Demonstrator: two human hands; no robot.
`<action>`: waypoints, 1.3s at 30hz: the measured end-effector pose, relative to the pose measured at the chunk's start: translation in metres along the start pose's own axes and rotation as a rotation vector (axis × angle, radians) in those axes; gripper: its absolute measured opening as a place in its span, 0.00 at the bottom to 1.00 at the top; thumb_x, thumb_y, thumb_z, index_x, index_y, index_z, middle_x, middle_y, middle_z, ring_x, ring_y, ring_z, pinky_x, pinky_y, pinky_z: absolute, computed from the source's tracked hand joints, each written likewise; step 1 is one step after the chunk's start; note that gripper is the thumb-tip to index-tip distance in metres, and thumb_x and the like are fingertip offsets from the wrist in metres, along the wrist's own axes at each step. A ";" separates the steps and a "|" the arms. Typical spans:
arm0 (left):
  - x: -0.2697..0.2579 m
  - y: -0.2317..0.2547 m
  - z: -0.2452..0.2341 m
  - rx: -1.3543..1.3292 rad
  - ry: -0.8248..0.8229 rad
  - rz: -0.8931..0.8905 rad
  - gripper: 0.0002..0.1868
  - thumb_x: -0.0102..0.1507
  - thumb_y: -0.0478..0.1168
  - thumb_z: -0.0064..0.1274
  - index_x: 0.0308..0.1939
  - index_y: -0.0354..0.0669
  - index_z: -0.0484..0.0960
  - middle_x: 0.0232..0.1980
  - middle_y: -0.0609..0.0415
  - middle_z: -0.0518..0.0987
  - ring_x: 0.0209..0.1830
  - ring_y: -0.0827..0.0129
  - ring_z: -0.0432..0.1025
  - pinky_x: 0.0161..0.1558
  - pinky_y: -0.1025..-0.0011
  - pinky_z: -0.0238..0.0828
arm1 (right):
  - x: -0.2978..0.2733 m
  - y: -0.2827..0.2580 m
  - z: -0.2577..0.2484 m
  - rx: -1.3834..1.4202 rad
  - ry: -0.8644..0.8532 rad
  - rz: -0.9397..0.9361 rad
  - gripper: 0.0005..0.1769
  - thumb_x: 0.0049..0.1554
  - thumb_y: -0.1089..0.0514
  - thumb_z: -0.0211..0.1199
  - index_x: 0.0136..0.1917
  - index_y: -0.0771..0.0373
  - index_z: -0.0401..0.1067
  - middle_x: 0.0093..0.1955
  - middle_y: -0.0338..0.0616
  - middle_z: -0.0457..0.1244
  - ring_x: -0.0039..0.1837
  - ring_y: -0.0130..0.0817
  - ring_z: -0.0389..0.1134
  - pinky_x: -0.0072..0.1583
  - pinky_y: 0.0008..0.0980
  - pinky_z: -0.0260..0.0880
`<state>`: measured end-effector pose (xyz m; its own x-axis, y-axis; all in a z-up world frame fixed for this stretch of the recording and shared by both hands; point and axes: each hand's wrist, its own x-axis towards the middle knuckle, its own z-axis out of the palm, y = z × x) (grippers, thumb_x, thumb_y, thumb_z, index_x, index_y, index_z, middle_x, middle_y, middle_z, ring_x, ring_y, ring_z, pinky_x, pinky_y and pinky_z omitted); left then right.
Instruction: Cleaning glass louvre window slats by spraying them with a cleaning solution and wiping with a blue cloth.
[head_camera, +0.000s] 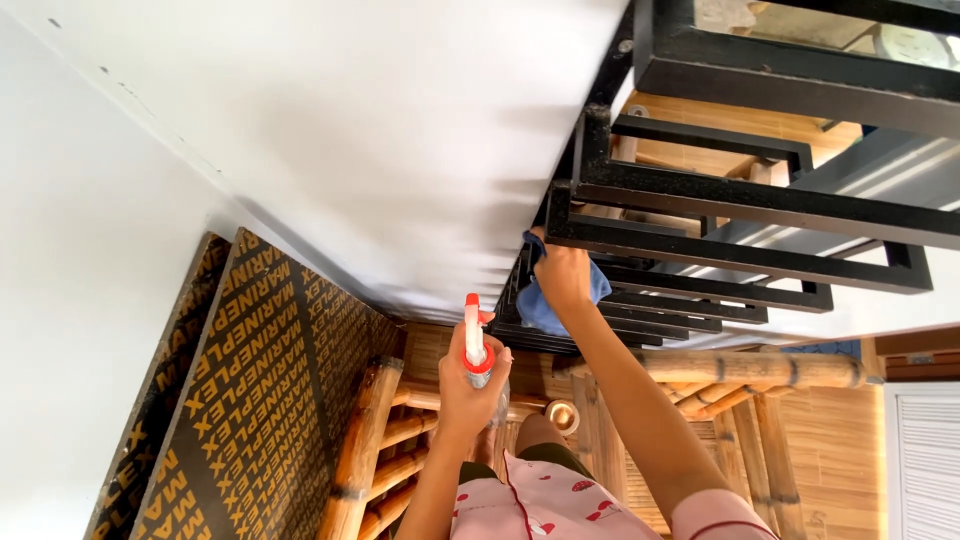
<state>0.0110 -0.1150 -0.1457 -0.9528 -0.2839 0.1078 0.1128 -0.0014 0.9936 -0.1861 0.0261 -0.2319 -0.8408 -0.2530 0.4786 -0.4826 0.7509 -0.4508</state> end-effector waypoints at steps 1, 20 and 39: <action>0.000 0.001 0.002 0.003 -0.007 0.002 0.24 0.62 0.30 0.58 0.62 0.39 0.72 0.31 0.58 0.77 0.31 0.78 0.69 0.39 0.75 0.69 | 0.003 0.002 0.005 -0.019 -0.009 0.021 0.23 0.44 0.73 0.61 0.53 0.63 0.78 0.51 0.59 0.67 0.55 0.63 0.66 0.59 0.51 0.64; -0.002 0.003 0.012 -0.018 -0.070 0.022 0.25 0.62 0.30 0.56 0.63 0.36 0.72 0.32 0.58 0.78 0.32 0.77 0.72 0.41 0.75 0.70 | -0.044 -0.030 -0.037 -0.039 0.018 -0.150 0.30 0.41 0.76 0.58 0.58 0.68 0.74 0.55 0.52 0.63 0.58 0.51 0.63 0.64 0.47 0.64; 0.007 0.002 0.028 0.005 -0.092 0.008 0.24 0.62 0.31 0.59 0.62 0.37 0.72 0.34 0.57 0.78 0.35 0.76 0.73 0.43 0.74 0.71 | -0.092 0.060 -0.103 -0.167 0.204 0.082 0.30 0.41 0.77 0.58 0.59 0.67 0.75 0.56 0.54 0.64 0.61 0.53 0.64 0.64 0.50 0.63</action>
<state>-0.0038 -0.0902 -0.1423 -0.9738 -0.1944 0.1184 0.1197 0.0050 0.9928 -0.1121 0.1571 -0.2255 -0.8004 -0.0723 0.5951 -0.3538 0.8584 -0.3716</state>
